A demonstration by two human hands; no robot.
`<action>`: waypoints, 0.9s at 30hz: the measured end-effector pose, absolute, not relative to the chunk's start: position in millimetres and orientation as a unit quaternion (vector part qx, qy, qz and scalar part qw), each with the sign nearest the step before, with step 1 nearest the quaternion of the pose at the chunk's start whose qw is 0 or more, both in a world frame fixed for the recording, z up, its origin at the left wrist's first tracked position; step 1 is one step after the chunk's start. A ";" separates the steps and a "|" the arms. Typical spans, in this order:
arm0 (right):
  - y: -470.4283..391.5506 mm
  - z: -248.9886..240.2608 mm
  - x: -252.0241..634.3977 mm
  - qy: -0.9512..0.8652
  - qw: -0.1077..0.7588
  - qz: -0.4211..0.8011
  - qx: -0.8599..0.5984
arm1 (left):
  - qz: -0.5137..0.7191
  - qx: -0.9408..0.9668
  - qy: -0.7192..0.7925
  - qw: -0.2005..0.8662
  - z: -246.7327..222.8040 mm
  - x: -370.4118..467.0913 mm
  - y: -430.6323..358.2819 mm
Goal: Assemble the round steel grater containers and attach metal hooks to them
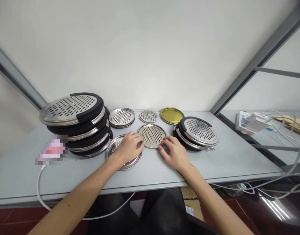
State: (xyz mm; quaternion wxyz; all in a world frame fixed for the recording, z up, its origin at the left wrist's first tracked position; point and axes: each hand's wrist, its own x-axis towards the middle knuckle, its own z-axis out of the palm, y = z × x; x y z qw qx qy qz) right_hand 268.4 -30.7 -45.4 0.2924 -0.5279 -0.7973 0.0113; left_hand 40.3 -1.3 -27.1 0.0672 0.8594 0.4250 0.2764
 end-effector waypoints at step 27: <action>30.7 -38.8 267.3 -0.812 0.197 0.040 -0.548 | 0.190 0.864 0.457 0.090 -16.1 26.7 -3.2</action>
